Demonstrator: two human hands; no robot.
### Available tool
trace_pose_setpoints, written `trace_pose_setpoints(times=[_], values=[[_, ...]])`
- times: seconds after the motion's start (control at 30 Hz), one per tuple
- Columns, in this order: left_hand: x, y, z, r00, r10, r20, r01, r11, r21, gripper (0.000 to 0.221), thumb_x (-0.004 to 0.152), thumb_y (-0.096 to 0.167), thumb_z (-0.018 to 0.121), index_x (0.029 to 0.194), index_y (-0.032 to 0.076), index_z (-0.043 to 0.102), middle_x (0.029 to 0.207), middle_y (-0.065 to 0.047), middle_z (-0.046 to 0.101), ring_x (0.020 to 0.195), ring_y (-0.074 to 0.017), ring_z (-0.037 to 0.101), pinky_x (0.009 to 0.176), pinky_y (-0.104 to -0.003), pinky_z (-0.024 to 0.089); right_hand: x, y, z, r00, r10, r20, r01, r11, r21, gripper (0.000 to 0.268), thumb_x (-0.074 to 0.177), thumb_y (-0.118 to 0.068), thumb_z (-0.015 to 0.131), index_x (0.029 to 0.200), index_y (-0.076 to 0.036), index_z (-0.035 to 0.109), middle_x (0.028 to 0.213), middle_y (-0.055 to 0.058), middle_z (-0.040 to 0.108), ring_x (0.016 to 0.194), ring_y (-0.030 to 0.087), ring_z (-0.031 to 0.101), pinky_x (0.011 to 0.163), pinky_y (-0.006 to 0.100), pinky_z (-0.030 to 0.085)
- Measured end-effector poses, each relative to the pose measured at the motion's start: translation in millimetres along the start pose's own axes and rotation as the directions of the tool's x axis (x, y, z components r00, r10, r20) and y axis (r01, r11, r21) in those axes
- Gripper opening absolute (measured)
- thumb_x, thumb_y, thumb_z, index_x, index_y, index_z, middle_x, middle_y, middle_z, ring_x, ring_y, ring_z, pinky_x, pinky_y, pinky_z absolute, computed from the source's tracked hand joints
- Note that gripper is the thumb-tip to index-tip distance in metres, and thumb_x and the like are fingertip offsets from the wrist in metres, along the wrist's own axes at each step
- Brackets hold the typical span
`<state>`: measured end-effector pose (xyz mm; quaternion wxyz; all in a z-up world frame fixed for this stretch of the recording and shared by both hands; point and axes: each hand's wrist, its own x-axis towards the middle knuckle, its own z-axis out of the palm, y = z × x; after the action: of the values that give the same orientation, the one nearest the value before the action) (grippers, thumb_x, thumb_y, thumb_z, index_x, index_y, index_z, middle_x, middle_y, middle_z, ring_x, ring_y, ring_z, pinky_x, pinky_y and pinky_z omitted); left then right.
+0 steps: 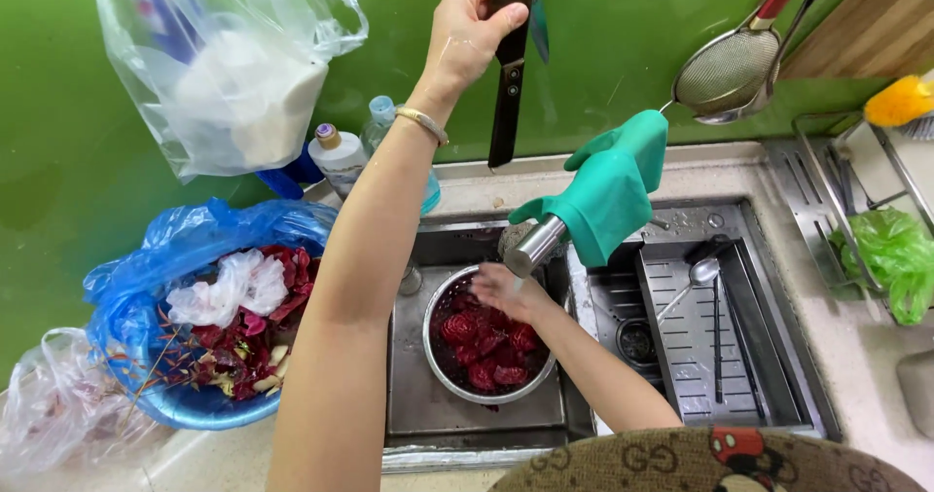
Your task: Peeling, washing, and sorting red beets in a kitchen sink.
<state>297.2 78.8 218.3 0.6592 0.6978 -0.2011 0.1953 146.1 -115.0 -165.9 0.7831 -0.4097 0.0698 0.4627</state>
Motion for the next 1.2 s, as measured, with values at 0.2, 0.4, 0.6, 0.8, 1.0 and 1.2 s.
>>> trace_pose_setpoints(times=[0.2,0.4,0.6,0.8,1.0,1.2], values=[[-113.9,16.2,40.2,0.831,0.182,-0.526,0.046,0.919,0.391,0.042,0.100,0.006,0.068,0.140,0.009,0.056,0.119,-0.006,0.064,0.094,-0.0105,0.064,0.080,-0.026,0.056,46.9,-11.9,21.6,0.994,-0.093,0.053,0.102,0.977,-0.188,0.033,0.097,-0.014,0.067,0.126,0.000,0.062,0.106,0.012,0.071,0.093,0.020,0.069,0.074,0.029,0.058],[-322.4,-154.1,137.2,0.633,-0.518,-0.575,0.296,0.849,-0.438,0.018,0.109,0.018,0.059,0.117,0.003,0.063,0.090,-0.003,0.059,0.079,-0.0110,0.056,0.066,-0.025,0.048,-17.9,-14.1,44.1,0.648,-0.601,0.468,0.756,0.433,-0.490,0.022,0.096,-0.017,0.073,0.102,-0.006,0.055,0.093,-0.001,0.058,0.081,0.011,0.060,0.064,0.022,0.056],[-349.0,-167.7,166.5,0.614,-0.736,0.285,0.542,0.131,-0.830,0.034,0.104,0.029,0.058,0.122,-0.001,0.062,0.106,-0.020,0.070,0.077,-0.0258,0.074,0.061,-0.034,0.060,10.4,25.5,-23.7,0.977,-0.115,-0.181,0.039,0.925,-0.377,0.019,0.099,-0.021,0.068,0.099,-0.002,0.068,0.085,0.007,0.070,0.063,0.015,0.065,0.055,0.028,0.055],[-428.8,-186.5,71.8,0.601,-0.511,-0.614,0.748,0.630,0.209,0.057,0.088,0.010,0.071,0.142,0.003,0.052,0.134,-0.020,0.063,0.122,-0.0344,0.062,0.105,-0.042,0.051,0.9,6.3,-12.6,0.981,0.100,-0.166,-0.166,0.877,-0.452,0.035,0.098,-0.023,0.063,0.130,-0.008,0.061,0.114,0.008,0.072,0.092,0.018,0.071,0.079,0.036,0.059],[-609.2,-290.8,23.5,-0.150,-0.899,-0.412,0.923,0.021,-0.384,0.081,0.070,0.012,0.074,0.144,-0.003,0.044,0.142,-0.021,0.050,0.129,-0.0379,0.051,0.107,-0.050,0.045,13.5,10.6,-20.4,0.990,0.134,-0.047,-0.141,0.893,-0.427,0.046,0.100,-0.023,0.062,0.142,-0.006,0.056,0.123,0.007,0.072,0.108,0.019,0.071,0.094,0.037,0.059],[-649.7,-323.1,45.2,-0.061,-0.987,0.146,0.737,-0.143,-0.660,0.013,0.079,0.005,0.069,0.091,0.003,0.065,0.084,-0.012,0.064,0.071,-0.0277,0.063,0.060,-0.045,0.056,-14.2,20.4,-26.9,0.995,0.009,0.100,0.009,0.985,-0.171,0.049,0.097,-0.027,0.069,0.138,-0.002,0.057,0.117,0.017,0.072,0.098,0.023,0.072,0.084,0.040,0.061]])
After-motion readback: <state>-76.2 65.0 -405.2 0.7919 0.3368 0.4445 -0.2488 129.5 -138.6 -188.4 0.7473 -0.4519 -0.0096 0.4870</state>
